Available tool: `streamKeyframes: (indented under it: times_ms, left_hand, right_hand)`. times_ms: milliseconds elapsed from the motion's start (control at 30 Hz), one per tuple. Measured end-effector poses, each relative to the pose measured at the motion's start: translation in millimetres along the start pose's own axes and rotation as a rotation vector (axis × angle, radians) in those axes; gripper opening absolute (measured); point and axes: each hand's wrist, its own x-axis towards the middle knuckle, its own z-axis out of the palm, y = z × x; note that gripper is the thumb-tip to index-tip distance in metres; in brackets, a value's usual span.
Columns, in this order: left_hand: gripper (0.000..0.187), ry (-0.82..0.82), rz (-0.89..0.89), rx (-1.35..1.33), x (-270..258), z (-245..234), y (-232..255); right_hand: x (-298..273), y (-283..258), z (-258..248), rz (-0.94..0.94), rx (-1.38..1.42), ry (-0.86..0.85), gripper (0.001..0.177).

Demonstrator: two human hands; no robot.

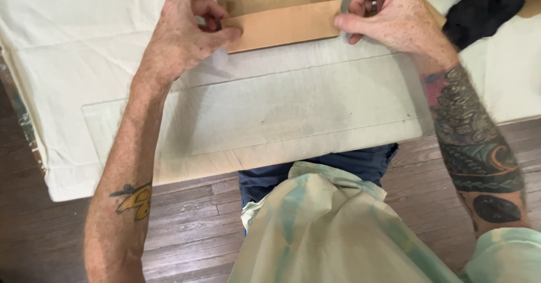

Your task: Finishing a small wooden box by wiping it and attaching a decorative strip

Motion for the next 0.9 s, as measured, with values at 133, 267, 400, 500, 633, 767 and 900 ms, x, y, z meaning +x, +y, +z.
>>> streamKeyframes:
  times_ms: [133, 267, 400, 500, 633, 767, 900]
  left_hand:
    - [0.048, -0.011, 0.035, 0.002, -1.0, -1.0, 3.3]
    - [0.049, -0.009, 0.027, 0.003, 3.4, 2.4, -2.1]
    - [0.051, -0.040, 0.045, -0.150, 6.8, 1.1, -23.2]
    - [0.055, -0.062, 0.113, -0.138, 1.8, -4.0, -17.1]
    - [0.053, -0.047, 0.197, -0.087, -2.6, -4.5, -13.5]
    - [0.057, -0.061, 0.229, -0.098, -2.7, -5.5, -17.7]
    - [0.056, -0.058, 0.213, -0.109, -4.7, -4.8, -15.8]
  right_hand:
    - [-7.1, -2.9, -1.5, -0.009, 0.082, 0.089, 0.026]
    - [-10.1, -2.9, -2.1, -0.117, 0.040, -0.029, 0.037]
    - [-4.7, 11.3, 1.6, -0.008, 0.045, 0.005, 0.044]
    - [-6.2, 11.2, 3.2, -0.015, 0.029, 0.035, 0.045]
    - [-12.2, 4.8, 2.3, -0.098, -0.052, 0.021, 0.039]
    - [-11.2, 4.5, 6.2, -0.032, -0.024, 0.062, 0.042]
    - [-11.2, 6.6, 6.1, -0.039, 0.011, 0.056, 0.043]
